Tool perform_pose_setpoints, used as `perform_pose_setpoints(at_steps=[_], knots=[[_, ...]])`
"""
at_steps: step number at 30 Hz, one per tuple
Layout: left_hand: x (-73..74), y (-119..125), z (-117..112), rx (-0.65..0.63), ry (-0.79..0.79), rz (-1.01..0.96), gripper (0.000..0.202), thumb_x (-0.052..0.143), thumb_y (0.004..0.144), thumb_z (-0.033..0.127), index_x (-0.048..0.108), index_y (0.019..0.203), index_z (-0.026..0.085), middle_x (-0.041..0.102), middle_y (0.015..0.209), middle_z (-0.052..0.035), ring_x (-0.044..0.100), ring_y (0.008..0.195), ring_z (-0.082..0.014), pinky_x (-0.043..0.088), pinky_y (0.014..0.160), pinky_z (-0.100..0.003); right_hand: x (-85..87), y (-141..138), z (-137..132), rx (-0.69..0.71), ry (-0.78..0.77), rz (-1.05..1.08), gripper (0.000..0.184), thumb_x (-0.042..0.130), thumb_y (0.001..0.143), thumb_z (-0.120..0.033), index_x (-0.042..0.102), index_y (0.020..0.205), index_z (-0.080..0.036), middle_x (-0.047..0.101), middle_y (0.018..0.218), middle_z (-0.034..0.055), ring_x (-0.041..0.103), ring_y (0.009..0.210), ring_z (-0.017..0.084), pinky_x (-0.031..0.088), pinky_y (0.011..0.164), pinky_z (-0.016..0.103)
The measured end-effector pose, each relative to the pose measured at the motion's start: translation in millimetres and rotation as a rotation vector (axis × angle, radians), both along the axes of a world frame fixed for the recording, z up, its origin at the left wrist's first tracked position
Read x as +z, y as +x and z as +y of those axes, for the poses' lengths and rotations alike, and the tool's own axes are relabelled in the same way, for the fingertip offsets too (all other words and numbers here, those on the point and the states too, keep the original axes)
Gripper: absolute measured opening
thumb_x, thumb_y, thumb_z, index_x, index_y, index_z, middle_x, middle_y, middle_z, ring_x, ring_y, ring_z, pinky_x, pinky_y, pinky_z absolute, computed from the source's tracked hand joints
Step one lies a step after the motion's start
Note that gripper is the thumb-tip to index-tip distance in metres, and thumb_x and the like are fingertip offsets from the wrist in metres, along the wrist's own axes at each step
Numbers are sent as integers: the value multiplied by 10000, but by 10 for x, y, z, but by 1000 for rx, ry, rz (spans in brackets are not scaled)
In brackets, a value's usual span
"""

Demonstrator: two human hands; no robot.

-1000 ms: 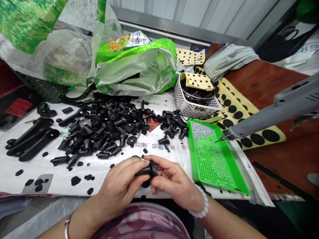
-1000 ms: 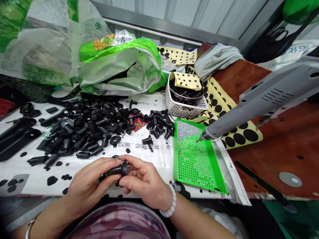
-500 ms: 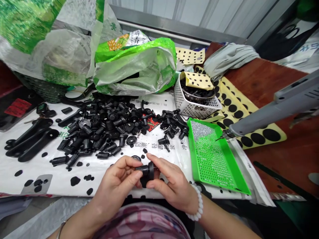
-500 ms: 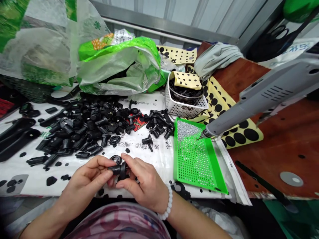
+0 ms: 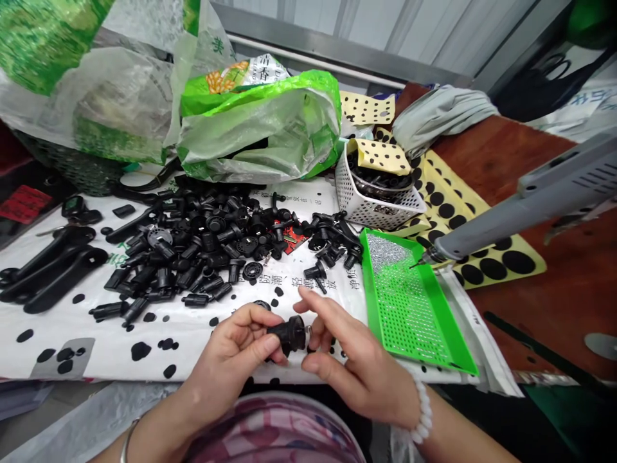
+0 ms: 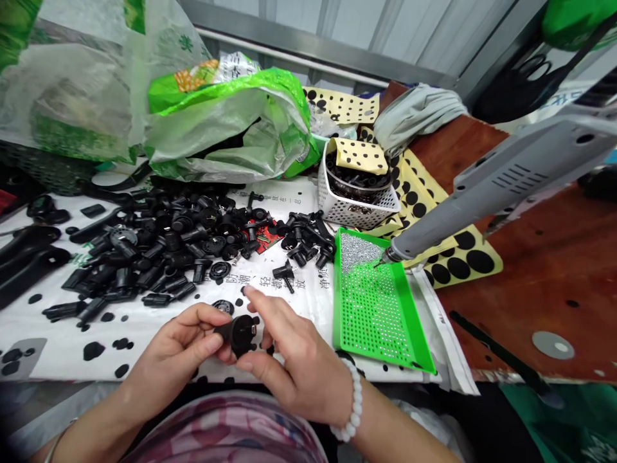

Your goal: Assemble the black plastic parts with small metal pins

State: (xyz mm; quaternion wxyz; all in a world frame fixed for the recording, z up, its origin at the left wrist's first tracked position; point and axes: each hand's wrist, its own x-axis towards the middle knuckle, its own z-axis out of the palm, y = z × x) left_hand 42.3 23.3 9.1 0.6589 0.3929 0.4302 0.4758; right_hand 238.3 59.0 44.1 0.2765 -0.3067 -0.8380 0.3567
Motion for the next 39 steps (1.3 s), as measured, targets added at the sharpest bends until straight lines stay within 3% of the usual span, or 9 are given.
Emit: perform_pose_setpoints(at_steps=[5,9,15,26,28,31,34,36,39], knots=[[-44,12,-55,8,105,18,99,618,827,238,583,912,200,635,801,0,639,685,-121,534,667,-244,18,-52,0,-14,113,-38,344,450,947,-279,515,1243,-117,648,974,138,609,871,219,521,753,361],[-172,2,-99,146,475,305,146,558,845,128,573,953,225,614,952,-37,630,872,-153,534,745,-244,-82,-166,-100,-146,-227,98,330,527,903,-360,577,1133,-129,623,682,21,568,513,119,488,516,249],[-206,-36,-60,221,911,691,260,524,817,44,535,1022,205,642,926,-60,630,879,-159,532,762,-250,-145,-280,-176,-263,-763,224,361,501,877,-425,581,1033,-109,555,475,-41,523,392,94,430,437,205],[-216,-76,42,143,1087,890,271,526,840,65,554,1079,191,678,991,-99,653,913,-182,544,779,-301,-124,-232,33,-178,-998,179,535,465,832,-622,578,724,-110,633,552,29,461,279,45,309,311,145],[-233,-51,46,148,983,779,239,535,840,80,572,1044,199,677,976,-89,648,917,-181,540,791,-298,-123,-205,57,-170,-955,103,596,416,825,-673,571,666,-120,583,477,10,440,271,53,301,306,155],[-204,16,42,161,597,459,111,559,847,169,585,952,190,663,939,-76,655,845,-174,554,728,-278,-69,-128,76,-179,-695,-36,669,305,876,-663,603,628,-118,533,451,1,447,316,65,345,350,182],[-108,76,40,91,206,156,107,595,831,249,575,907,176,662,803,-32,649,677,-136,544,631,-241,-4,-42,51,-205,-287,-75,531,424,893,-572,625,1034,-101,652,738,65,541,465,102,448,449,232],[-47,92,39,32,111,63,113,609,820,258,571,890,178,645,706,4,635,623,-118,529,622,-226,17,-14,13,-156,-12,-87,543,522,876,-502,499,1254,-112,662,939,121,605,603,154,513,559,296],[-20,78,19,18,177,139,81,582,840,242,575,903,192,650,783,-4,646,688,-124,532,651,-224,17,-36,-49,-81,189,-84,451,489,919,-405,504,1245,-93,665,955,156,636,794,229,529,705,372]])
